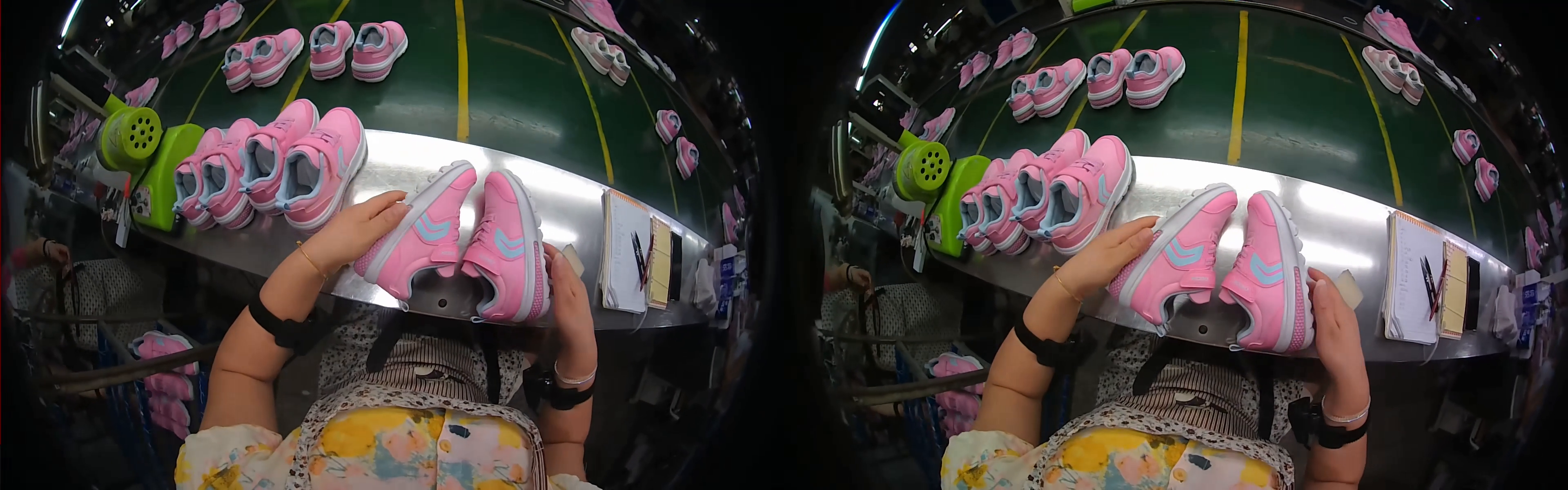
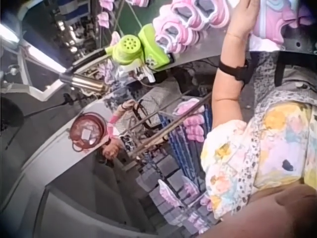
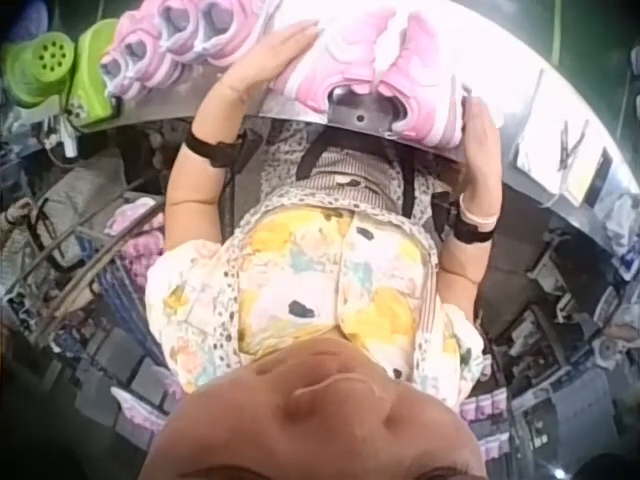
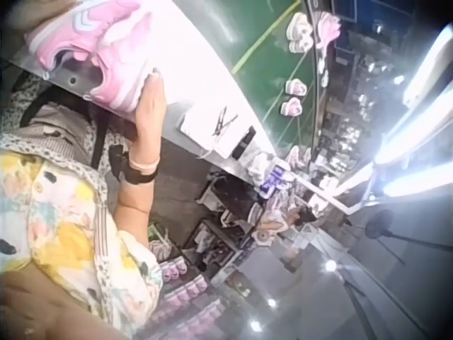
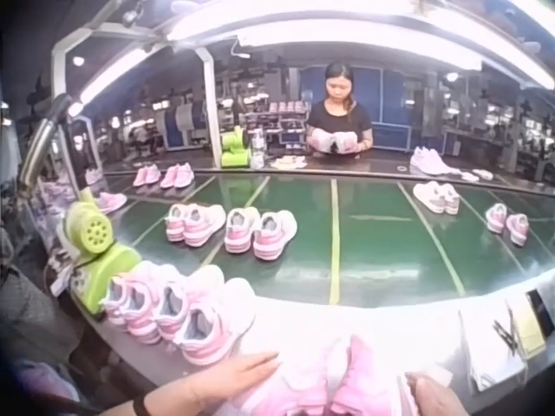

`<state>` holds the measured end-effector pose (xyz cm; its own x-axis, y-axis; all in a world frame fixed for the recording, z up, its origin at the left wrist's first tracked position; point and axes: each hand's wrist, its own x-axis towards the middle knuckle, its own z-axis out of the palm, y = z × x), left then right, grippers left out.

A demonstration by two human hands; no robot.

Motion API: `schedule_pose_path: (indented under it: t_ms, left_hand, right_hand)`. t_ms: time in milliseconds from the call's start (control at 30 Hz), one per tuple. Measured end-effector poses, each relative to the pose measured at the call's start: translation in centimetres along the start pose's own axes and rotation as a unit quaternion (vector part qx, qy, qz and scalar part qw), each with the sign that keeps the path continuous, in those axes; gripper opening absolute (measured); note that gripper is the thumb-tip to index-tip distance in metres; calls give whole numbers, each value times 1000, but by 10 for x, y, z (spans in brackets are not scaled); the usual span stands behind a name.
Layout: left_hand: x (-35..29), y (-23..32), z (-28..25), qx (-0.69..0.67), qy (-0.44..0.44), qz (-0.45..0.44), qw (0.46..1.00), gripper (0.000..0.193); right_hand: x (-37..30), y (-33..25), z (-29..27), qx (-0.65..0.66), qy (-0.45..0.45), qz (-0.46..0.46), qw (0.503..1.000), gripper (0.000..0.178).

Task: Inspect pairs of pink children's shoes on a conveyor belt, checking for defects and matching pairs.

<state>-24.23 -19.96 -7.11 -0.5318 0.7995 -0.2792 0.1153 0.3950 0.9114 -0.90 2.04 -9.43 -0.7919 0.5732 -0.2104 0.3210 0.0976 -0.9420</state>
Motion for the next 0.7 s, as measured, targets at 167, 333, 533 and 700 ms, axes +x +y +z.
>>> schedule_pose_path:
  t_ms: [167, 333, 533, 700]
  left_hand:
    - [2, 4, 2, -77, -19, -16, 997, 57]
    - [5, 3, -1, -116, -34, -33, 992, 58]
    - [5, 4, 1, -105, -26, -48, 993, 59]
    - [5, 4, 2, -52, -2, -58, 997, 59]
  right_hand:
    - [11, 49, -33, -180, 230, -30, 956, 44]
    - [1, 11, -10, 69, 57, 9, 996, 47]
    - [11, 0, 9, 75, -9, -9, 997, 48]
    - [16, 7, 15, 89, -23, -13, 996, 50]
